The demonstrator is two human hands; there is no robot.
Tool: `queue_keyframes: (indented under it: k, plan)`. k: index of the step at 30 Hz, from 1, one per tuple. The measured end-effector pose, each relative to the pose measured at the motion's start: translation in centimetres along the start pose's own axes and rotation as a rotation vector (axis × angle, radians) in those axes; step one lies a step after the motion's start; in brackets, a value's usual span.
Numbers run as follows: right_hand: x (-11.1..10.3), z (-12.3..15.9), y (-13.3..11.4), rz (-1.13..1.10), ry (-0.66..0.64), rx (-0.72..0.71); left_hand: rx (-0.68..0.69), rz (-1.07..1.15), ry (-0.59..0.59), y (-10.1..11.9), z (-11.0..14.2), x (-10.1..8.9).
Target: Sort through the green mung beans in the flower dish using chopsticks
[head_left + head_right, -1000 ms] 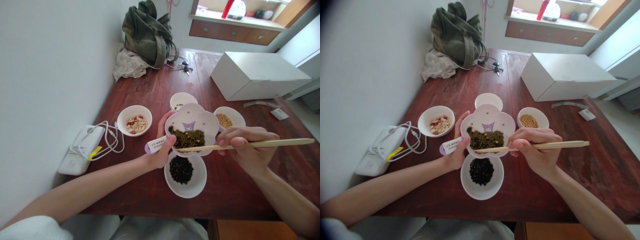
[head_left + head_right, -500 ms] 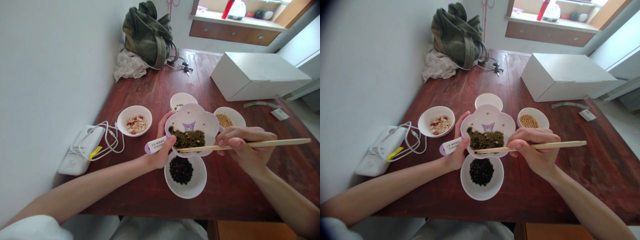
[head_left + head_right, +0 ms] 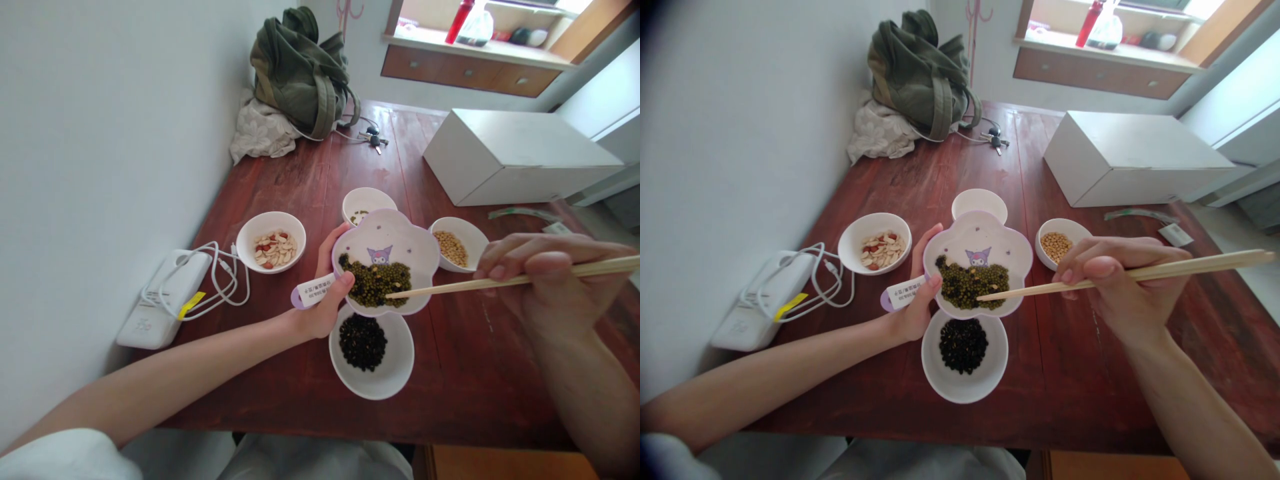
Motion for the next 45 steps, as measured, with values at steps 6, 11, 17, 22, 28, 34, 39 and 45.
queue_keyframes:
  k: [6,11,17,22,28,34,39,45]
  plan:
    - [2.0,0.6,-0.4,0.015,-0.18,-0.059,0.005,0.0,-0.014,0.6,-0.2,0.5]
    - [2.8,0.6,-0.4,0.043,-0.25,-0.038,0.0,-0.014,-0.002,0.5,-0.1,0.3]
    - [2.9,0.4,-0.1,0.011,-0.265,-0.04,0.013,-0.002,-0.025,0.1,-0.1,0.2]
    - [2.4,0.4,-0.3,-0.039,-0.225,-0.045,0.0,0.01,-0.021,0.1,-0.1,0.3]
    - [1.8,0.4,-0.5,-0.044,-0.147,-0.106,0.007,0.013,-0.028,0.4,-0.1,0.4]
    - [2.3,0.6,-0.3,0.049,-0.187,-0.07,-0.008,-0.002,-0.016,0.7,-0.2,0.6]
    - [2.9,0.9,-0.4,0.067,-0.238,-0.05,-0.01,-0.013,-0.015,0.0,0.0,0.1]
    - [3.1,1.0,-0.1,0.048,-0.267,-0.052,-0.006,-0.015,-0.026,-0.2,0.1,-0.1]
Point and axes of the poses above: each hand's wrist, its own z-axis away from the middle knuckle, its own x-axis out of the palm, y = z × x, the point moved 6 cm from there along -z, towards the middle knuckle, and after that the axes turned 2 degrees about x, right-handed, at the moved point
